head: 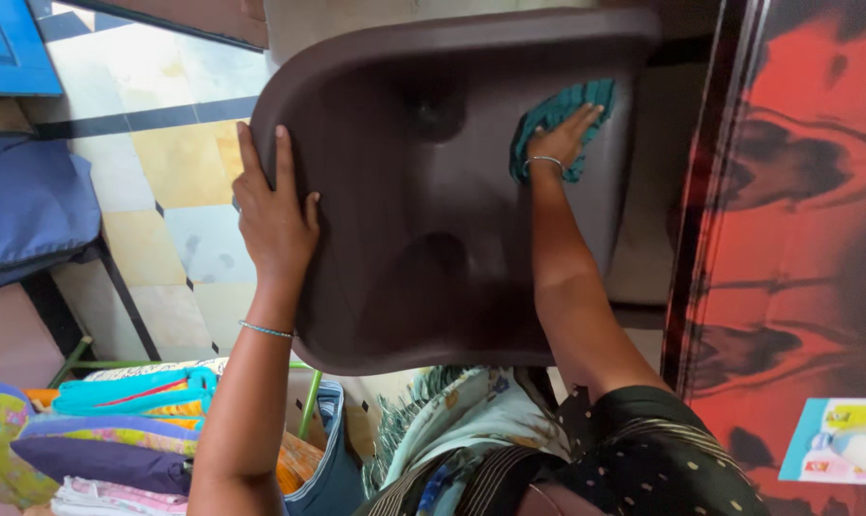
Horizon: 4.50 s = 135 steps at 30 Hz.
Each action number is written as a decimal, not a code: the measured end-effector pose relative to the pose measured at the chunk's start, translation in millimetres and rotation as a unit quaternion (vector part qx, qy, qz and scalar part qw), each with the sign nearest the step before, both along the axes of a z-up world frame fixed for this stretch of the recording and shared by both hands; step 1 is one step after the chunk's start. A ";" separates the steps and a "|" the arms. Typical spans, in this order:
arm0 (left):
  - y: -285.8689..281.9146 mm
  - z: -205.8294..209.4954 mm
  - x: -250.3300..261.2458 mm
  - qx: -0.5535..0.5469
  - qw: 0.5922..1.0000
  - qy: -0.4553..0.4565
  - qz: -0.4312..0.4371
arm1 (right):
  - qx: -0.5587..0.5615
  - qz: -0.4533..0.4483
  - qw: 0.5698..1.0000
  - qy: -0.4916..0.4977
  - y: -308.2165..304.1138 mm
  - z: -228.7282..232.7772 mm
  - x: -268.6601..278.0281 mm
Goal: The person retrieves books and papers from a shelf and places them on a table. Then, the person picks up a plastic chair and wipes it with a cloth.
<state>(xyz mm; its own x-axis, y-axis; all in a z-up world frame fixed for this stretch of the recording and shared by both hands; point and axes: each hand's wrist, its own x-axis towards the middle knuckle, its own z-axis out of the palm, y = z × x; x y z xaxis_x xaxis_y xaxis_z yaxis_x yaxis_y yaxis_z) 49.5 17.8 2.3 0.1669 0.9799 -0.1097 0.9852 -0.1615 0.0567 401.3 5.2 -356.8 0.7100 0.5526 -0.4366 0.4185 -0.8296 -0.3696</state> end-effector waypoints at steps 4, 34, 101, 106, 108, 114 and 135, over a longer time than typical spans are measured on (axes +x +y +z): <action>2.0 -1.8 1.3 0.004 1.000 -0.002 0.004 | 0.107 0.036 0.985 -0.128 -0.8 -9.1 13.2; -2.5 -14.1 -1.8 0.047 0.998 -0.039 -0.001 | 0.270 -0.042 0.887 0.373 31.3 24.6 -277.6; 17.2 -75.7 -49.4 0.112 0.891 -0.439 -0.016 | 0.198 0.152 0.944 0.216 -128.9 -65.0 -275.4; 20.6 -90.5 -51.7 0.122 0.898 -0.422 -0.008 | 0.283 0.189 0.912 0.231 -159.7 77.7 -318.8; 24.2 -101.9 -54.0 0.124 0.897 -0.423 0.004 | 0.283 0.211 0.908 0.225 -176.5 153.6 -332.6; 48.1 -139.4 -64.4 0.134 0.907 -0.400 0.000 | 0.326 0.311 0.874 0.181 -243.0 267.6 -321.1; 19.2 -86.5 -53.4 0.047 0.962 -0.267 0.016 | 0.054 0.328 0.922 -0.198 -377.8 118.9 -38.4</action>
<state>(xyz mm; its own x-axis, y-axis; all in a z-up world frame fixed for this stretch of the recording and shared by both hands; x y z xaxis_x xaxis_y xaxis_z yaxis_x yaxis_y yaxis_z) -3.9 37.0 -84.2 0.1440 0.9869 0.0729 0.8238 -0.1604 0.5438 362.9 -372.6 -237.8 0.2986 0.9453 -0.1313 0.9374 -0.3163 -0.1457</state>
